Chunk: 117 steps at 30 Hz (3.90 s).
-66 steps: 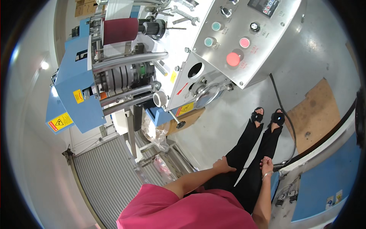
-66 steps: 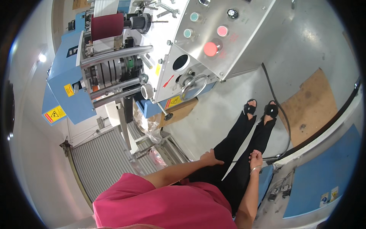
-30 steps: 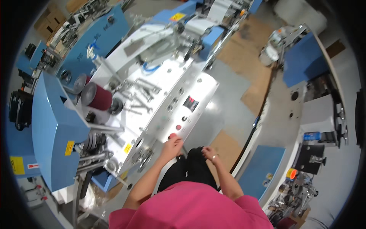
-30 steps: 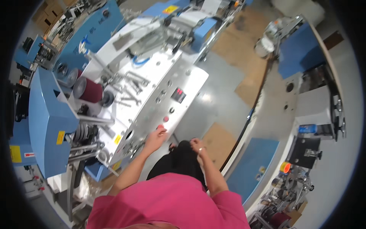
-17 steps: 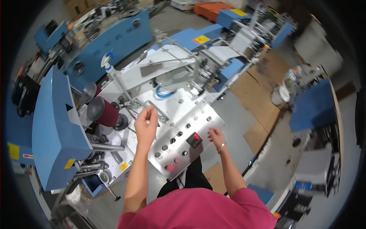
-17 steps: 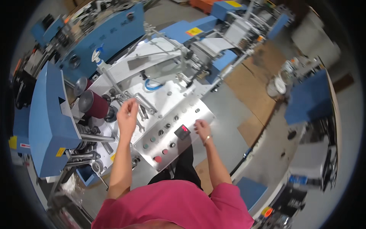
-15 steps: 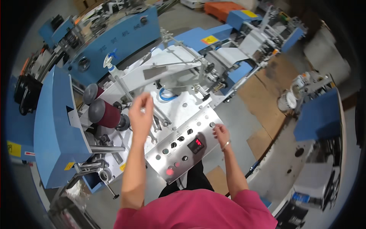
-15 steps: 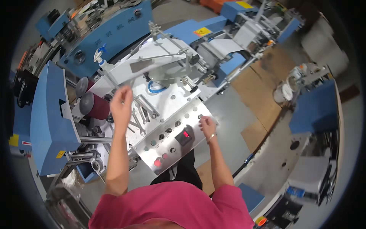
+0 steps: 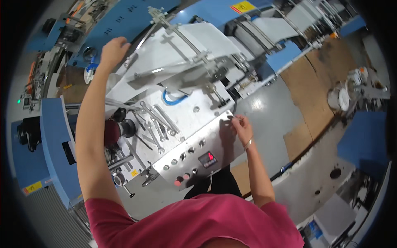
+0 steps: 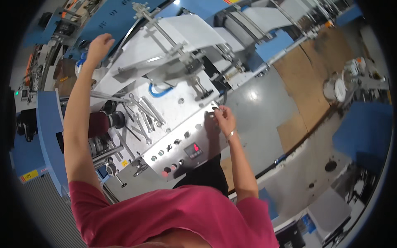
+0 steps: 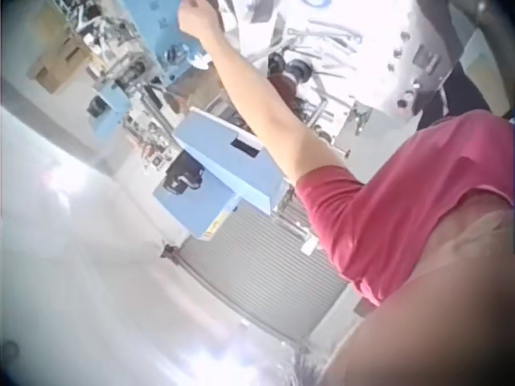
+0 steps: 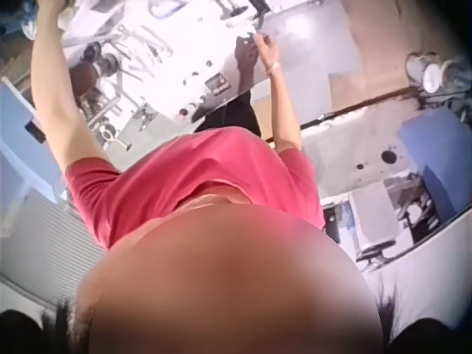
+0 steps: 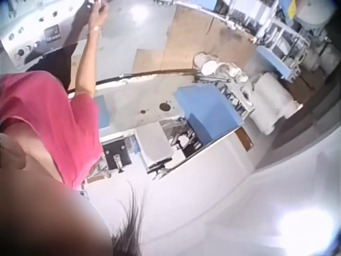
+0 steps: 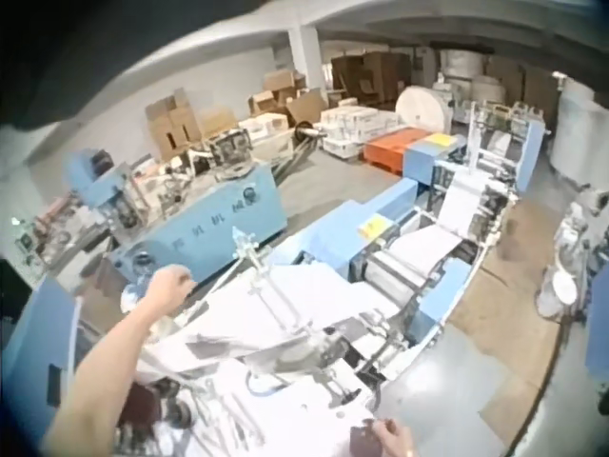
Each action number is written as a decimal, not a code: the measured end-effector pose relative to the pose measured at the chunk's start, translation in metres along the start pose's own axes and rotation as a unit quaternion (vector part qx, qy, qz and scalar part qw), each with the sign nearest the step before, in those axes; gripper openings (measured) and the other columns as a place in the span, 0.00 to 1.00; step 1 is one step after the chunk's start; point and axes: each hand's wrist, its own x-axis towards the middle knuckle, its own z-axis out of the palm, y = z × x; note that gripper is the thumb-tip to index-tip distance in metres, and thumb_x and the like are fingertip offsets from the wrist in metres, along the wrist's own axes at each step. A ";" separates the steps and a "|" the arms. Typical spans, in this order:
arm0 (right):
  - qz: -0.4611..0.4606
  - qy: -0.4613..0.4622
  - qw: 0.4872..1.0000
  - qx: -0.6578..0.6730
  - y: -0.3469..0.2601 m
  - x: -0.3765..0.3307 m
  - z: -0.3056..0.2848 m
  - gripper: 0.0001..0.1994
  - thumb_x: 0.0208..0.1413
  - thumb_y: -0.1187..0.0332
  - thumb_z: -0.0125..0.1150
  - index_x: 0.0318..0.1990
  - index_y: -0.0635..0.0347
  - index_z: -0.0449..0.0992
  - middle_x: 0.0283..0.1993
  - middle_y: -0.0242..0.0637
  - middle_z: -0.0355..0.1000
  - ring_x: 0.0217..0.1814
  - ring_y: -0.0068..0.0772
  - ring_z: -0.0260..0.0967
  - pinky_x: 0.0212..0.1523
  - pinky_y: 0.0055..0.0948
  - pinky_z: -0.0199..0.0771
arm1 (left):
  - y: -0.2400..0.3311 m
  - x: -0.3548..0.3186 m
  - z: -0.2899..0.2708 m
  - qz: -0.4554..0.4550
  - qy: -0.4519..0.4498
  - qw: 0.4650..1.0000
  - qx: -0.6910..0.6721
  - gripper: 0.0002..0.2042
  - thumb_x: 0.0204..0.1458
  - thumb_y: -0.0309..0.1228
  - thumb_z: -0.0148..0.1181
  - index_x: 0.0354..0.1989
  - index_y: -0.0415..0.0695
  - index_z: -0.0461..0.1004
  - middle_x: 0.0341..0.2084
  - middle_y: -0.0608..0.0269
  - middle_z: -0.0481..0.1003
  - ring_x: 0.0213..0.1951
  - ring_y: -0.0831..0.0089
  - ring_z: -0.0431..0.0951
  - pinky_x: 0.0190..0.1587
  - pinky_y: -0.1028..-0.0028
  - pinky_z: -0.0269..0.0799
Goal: Placing and organizing paper products on a production line.
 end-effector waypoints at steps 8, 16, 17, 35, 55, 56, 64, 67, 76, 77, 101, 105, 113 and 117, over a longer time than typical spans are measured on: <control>0.004 -0.069 0.997 -0.036 -0.011 0.053 0.042 0.31 0.49 0.62 0.67 0.58 0.61 0.60 0.42 0.35 0.69 0.39 0.21 0.65 0.37 0.21 0.69 | -0.018 0.043 0.049 0.064 -0.125 0.989 0.056 0.12 0.51 0.40 0.54 0.36 0.44 0.74 0.36 0.54 0.75 0.39 0.53 0.75 0.41 0.58 0.70; -0.097 -0.040 0.979 -0.176 -0.008 0.070 0.043 0.30 0.41 0.59 0.73 0.50 0.60 0.65 0.35 0.34 0.69 0.33 0.24 0.65 0.36 0.26 0.71 | 0.003 0.099 0.108 0.196 -0.228 0.954 0.021 0.24 0.51 0.44 0.53 0.56 0.49 0.66 0.44 0.49 0.73 0.42 0.51 0.75 0.44 0.59 0.72; -0.102 -0.044 0.979 -0.173 -0.008 0.067 0.043 0.30 0.42 0.59 0.72 0.50 0.59 0.65 0.35 0.34 0.69 0.32 0.24 0.66 0.35 0.26 0.71 | 0.001 0.102 0.125 0.214 -0.218 0.952 0.010 0.24 0.49 0.41 0.53 0.57 0.50 0.64 0.43 0.48 0.73 0.42 0.51 0.75 0.45 0.58 0.72; -0.134 -0.012 0.979 -0.152 -0.003 0.063 0.061 0.28 0.43 0.59 0.71 0.49 0.57 0.63 0.35 0.35 0.69 0.27 0.23 0.66 0.29 0.23 0.71 | 0.005 0.109 0.168 0.110 -0.232 0.966 -0.038 0.13 0.43 0.34 0.60 0.30 0.35 0.71 0.22 0.41 0.73 0.29 0.51 0.77 0.31 0.60 0.70; -0.230 0.095 0.853 -0.459 -0.018 0.051 0.049 0.35 0.43 0.57 0.69 0.54 0.70 0.60 0.52 0.57 0.63 0.54 0.59 0.62 0.53 0.42 0.67 | 0.146 -0.095 -0.045 0.186 0.101 0.952 -0.223 0.08 0.46 0.31 0.58 0.33 0.44 0.73 0.24 0.60 0.72 0.31 0.58 0.75 0.31 0.62 0.72; -0.229 0.106 0.854 -0.455 -0.007 0.058 0.044 0.34 0.42 0.60 0.70 0.54 0.68 0.61 0.52 0.56 0.64 0.52 0.58 0.64 0.51 0.42 0.68 | 0.168 -0.141 -0.039 0.229 0.223 0.914 -0.249 0.10 0.44 0.30 0.60 0.36 0.43 0.74 0.21 0.64 0.70 0.25 0.63 0.73 0.27 0.66 0.70; -0.280 0.098 0.807 -0.511 -0.011 0.071 0.060 0.36 0.45 0.50 0.65 0.55 0.65 0.60 0.53 0.54 0.64 0.50 0.58 0.66 0.47 0.45 0.69 | 0.277 -0.496 0.052 -0.021 -0.197 0.870 -0.452 0.09 0.51 0.37 0.56 0.29 0.45 0.71 0.23 0.54 0.72 0.28 0.55 0.75 0.28 0.61 0.70; -0.257 0.107 0.795 -0.539 -0.013 0.073 0.077 0.35 0.44 0.47 0.65 0.53 0.62 0.62 0.50 0.53 0.67 0.49 0.57 0.67 0.47 0.45 0.69 | 0.301 -0.607 0.088 -0.069 -0.488 0.776 -0.394 0.16 0.51 0.45 0.53 0.38 0.46 0.72 0.34 0.49 0.75 0.39 0.51 0.76 0.39 0.53 0.71; -0.350 0.176 0.726 -0.565 -0.004 0.086 0.044 0.33 0.39 0.43 0.69 0.44 0.60 0.67 0.38 0.50 0.73 0.40 0.55 0.72 0.41 0.45 0.71 | 0.407 -0.800 0.253 -0.584 -0.516 0.511 -0.363 0.54 0.38 0.63 0.57 0.67 0.41 0.40 0.61 0.35 0.54 0.61 0.37 0.55 0.58 0.44 0.55; -0.356 0.174 0.713 -0.579 -0.003 0.083 0.049 0.33 0.38 0.42 0.69 0.43 0.59 0.67 0.37 0.49 0.74 0.39 0.54 0.72 0.40 0.44 0.71 | 0.405 -0.790 0.242 -0.615 -0.511 0.496 -0.338 0.55 0.40 0.64 0.55 0.67 0.38 0.38 0.61 0.34 0.54 0.61 0.38 0.56 0.58 0.47 0.56; -0.440 0.212 0.672 -0.556 -0.002 0.081 0.054 0.30 0.43 0.42 0.65 0.41 0.62 0.69 0.34 0.53 0.72 0.37 0.56 0.71 0.39 0.43 0.70 | 0.456 -0.821 0.260 -0.587 -0.355 0.693 -0.223 0.49 0.37 0.65 0.57 0.58 0.34 0.52 0.42 0.26 0.65 0.39 0.35 0.72 0.39 0.46 0.70; -0.423 0.184 0.728 -0.508 0.004 0.090 0.052 0.28 0.47 0.42 0.61 0.35 0.64 0.70 0.28 0.45 0.72 0.30 0.43 0.72 0.32 0.36 0.71 | 0.453 -0.825 0.253 -0.600 -0.378 0.669 -0.222 0.49 0.38 0.65 0.56 0.59 0.36 0.53 0.45 0.31 0.66 0.40 0.38 0.73 0.39 0.48 0.70; -0.030 -0.116 0.993 -0.005 -0.010 0.102 0.044 0.25 0.51 0.38 0.54 0.23 0.52 0.69 0.16 0.28 0.64 0.10 0.16 0.56 0.07 0.12 0.50 | 0.449 -0.823 0.253 -0.604 -0.404 0.644 -0.240 0.48 0.39 0.66 0.54 0.59 0.37 0.53 0.48 0.38 0.65 0.43 0.40 0.73 0.43 0.50 0.69; -0.035 -0.036 0.999 -0.017 -0.004 0.098 0.053 0.25 0.50 0.38 0.56 0.24 0.54 0.70 0.17 0.30 0.66 0.13 0.17 0.61 0.08 0.13 0.54 | 0.449 -0.821 0.248 -0.606 -0.419 0.637 -0.226 0.48 0.39 0.67 0.54 0.59 0.38 0.53 0.49 0.40 0.65 0.43 0.41 0.73 0.44 0.52 0.69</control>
